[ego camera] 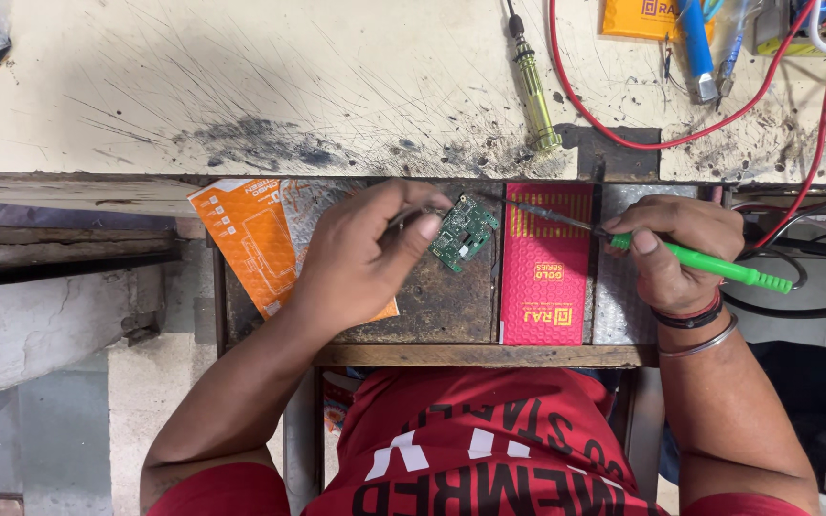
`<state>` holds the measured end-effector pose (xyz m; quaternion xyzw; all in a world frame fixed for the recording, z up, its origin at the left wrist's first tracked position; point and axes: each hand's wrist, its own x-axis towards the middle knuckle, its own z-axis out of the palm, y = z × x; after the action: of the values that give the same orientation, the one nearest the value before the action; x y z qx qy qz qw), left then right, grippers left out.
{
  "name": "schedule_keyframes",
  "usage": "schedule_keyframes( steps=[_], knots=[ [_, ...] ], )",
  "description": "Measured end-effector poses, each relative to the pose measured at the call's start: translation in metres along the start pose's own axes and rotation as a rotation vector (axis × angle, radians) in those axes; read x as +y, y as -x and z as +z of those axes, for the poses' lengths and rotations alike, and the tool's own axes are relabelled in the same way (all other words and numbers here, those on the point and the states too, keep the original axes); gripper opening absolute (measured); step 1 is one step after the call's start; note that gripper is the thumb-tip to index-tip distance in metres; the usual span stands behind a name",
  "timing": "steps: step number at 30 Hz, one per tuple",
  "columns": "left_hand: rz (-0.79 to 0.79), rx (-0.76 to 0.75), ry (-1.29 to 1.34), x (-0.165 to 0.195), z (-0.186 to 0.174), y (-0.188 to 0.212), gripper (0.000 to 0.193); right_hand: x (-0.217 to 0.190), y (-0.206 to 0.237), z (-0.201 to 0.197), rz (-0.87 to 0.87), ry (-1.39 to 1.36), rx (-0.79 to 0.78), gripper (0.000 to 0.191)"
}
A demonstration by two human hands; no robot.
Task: The person solders a green circuit board at a workbench, holding the board steady with tweezers in one hand while applying a green-handled soldering iron to the board's components with the other. They reposition the board and continue soldering different points, briefly setting the iron down and picking it back up.
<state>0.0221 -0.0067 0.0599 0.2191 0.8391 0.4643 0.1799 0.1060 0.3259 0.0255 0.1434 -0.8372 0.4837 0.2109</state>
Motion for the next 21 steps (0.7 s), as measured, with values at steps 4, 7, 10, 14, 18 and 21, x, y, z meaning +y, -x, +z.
schedule_keyframes(
  steps=[4,7,10,14,18,21],
  knots=[
    [0.076,-0.052,0.415,-0.002,-0.003,-0.003,0.028,-0.002,-0.001,0.001,-0.005,0.007,-0.023,0.040],
    [0.359,-0.090,0.545,-0.003,0.001,-0.005,0.025,-0.001,-0.002,0.002,-0.008,0.026,-0.039,0.039],
    [0.483,-0.095,0.423,-0.004,0.003,-0.003,0.020,-0.001,-0.001,0.002,-0.013,0.050,-0.054,0.038],
    [0.449,-0.040,0.303,-0.005,0.011,-0.001,0.012,-0.001,-0.001,0.002,-0.013,0.068,-0.059,0.037],
    [0.430,0.032,0.304,-0.010,0.014,0.000,0.009,-0.003,-0.001,0.004,-0.003,0.090,-0.067,0.036],
    [0.371,0.034,0.306,-0.013,0.015,0.000,0.009,-0.006,-0.001,0.004,0.034,0.090,-0.102,0.035]
  ],
)
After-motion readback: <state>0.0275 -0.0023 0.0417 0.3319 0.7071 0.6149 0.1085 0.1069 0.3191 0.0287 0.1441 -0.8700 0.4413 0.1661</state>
